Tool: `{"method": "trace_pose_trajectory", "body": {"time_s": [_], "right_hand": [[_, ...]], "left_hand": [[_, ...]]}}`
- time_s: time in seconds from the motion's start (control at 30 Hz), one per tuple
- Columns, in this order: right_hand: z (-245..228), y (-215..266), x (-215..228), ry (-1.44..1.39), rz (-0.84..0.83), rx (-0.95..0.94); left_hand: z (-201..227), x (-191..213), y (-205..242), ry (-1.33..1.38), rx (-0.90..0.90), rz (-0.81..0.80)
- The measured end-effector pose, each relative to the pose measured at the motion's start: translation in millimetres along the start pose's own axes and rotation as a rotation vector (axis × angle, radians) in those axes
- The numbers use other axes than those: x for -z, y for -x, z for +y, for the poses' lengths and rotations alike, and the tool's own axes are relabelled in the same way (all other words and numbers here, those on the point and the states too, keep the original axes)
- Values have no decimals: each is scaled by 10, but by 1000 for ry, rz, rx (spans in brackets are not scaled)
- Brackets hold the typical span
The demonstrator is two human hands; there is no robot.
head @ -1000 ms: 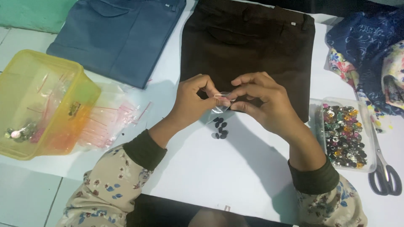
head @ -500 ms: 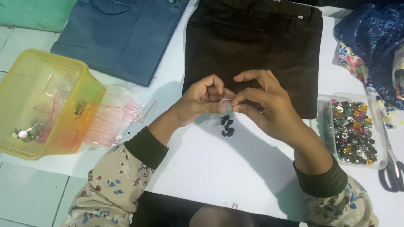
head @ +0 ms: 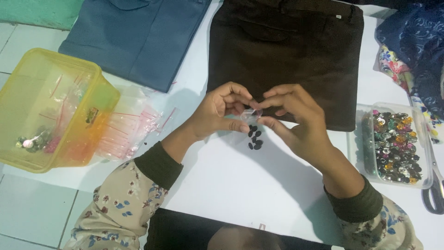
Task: Sorting small black buttons from a container and placing them into small plastic bags
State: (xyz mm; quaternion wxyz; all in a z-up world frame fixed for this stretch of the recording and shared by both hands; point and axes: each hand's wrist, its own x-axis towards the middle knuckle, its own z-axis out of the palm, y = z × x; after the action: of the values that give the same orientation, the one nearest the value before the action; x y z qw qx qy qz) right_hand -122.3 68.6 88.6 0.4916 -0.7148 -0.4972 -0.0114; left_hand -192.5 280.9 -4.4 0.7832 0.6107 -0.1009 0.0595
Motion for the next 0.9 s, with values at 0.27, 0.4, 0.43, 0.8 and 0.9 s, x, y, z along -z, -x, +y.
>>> {"method": "trace_pose_trajectory", "body": {"time_s": [0.27,0.4,0.43,0.8,0.9], "right_hand": [[118,200,-77,57,-180,-126],[49,261,-191,358,-451,-125],[62,288,-215,358,-453,-125],[105,363,-367,611,-673,-204],[84,382,-327,609,-611,-151]], "left_hand": [[344,-25,60,-67,-81,104],[298,-42,77,-104,-132,127],[306,-56,82,-103,-132,128],[209,-146,103,-142,-170,87],[305,-174,118,-186,-168,92]]}}
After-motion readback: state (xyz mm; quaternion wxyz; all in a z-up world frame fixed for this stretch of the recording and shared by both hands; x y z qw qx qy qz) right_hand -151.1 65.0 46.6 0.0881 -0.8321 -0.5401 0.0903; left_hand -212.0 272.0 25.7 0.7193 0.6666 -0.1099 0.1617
